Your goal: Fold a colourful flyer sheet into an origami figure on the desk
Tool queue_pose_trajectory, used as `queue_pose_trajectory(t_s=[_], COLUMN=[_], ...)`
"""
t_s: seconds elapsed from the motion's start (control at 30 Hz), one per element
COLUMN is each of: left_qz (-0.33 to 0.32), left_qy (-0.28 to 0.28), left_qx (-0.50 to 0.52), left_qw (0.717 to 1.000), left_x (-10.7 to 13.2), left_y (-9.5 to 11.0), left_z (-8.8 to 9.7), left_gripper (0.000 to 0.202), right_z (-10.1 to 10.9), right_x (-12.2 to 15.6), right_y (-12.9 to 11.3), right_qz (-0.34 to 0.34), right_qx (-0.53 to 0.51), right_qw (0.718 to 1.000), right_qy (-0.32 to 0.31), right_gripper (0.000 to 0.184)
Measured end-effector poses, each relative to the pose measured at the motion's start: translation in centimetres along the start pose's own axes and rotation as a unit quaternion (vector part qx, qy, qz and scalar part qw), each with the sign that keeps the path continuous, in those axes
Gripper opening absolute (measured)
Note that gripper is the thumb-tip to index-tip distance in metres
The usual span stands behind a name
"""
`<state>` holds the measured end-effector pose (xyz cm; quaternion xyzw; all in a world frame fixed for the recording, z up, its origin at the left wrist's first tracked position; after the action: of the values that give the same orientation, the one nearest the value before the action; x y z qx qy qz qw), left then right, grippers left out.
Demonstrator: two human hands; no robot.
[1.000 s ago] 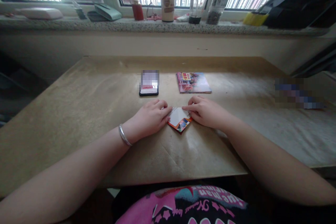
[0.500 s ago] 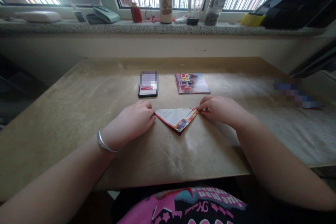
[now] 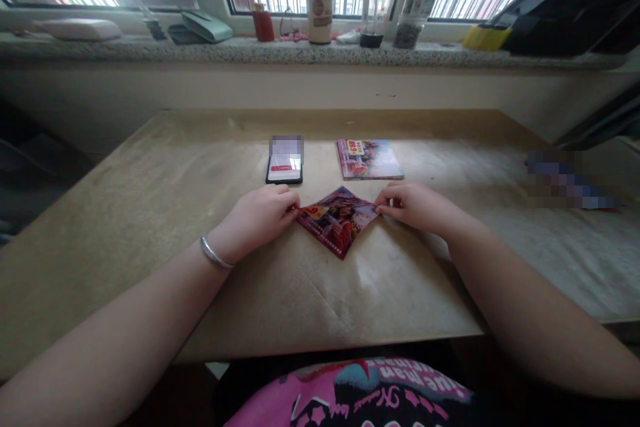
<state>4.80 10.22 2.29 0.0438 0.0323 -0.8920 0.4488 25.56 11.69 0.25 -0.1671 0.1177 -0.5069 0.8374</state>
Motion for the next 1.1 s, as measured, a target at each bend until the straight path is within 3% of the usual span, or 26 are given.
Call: queue_pose_trajectory(t_s=[0.23,0.37,0.43,0.5,0.57,0.67,0.83,1.1], left_qz=[0.065,0.129,0.100,0.040,-0.021,-0.079,-0.107,-0.100], left_qy=[-0.009,0.054,0.106,0.142,0.155,0.162,0.161,0.122], left_qx=[0.095,0.131,0.101,0.048,-0.005,-0.051,-0.033,-0.020], left_qw=[0.993,0.982,0.984,0.988,0.988,0.982,0.981,0.987], left_x=[0.0,0.5,0.5,0.4,0.3,0.4,0.5,0.2], left_y=[-1.3,-2.4,-2.0,-0.9,0.5,1.9,2.8,3.0], left_z=[-0.7,0.0,1.1,2.0,2.4,2.7,2.4,1.3], left_gripper=[0.016,0.028,0.030,0.019,0.007,0.010,0.017,0.022], right_z=[-0.6,-0.4,0.1,0.5,0.4,0.6,1.2,1.1], right_x=[0.1,0.1,0.2,0.3,0.3,0.5,0.7,1.0], right_y=[-1.2,-1.0,-1.0,-1.5,-2.6,-3.7,-3.7,-5.2], right_qz=[-0.026,-0.047,-0.045,-0.019,0.030,0.060,0.028,0.055], right_qx=[-0.028,-0.056,-0.058,-0.051,-0.028,0.027,0.032,0.141], right_qw=[0.999,0.997,0.995,0.994,0.995,0.993,0.990,0.975], right_qy=[0.003,0.036,0.069,0.090,0.086,0.095,0.134,0.163], right_gripper=[0.016,0.025,0.034,0.032,0.022,0.021,0.030,0.018])
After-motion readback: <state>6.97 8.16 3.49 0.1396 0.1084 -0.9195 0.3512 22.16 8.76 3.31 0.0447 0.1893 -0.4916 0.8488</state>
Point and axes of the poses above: each hand's wrist, its own x-axis away from the middle knuckle, its own z-axis out of the back of the hand, y = z × x, the point moved 10 cm from there along -x, towards the middle knuckle, and after that the axes turned 2 degrees about -x, right-handed, at the moved point
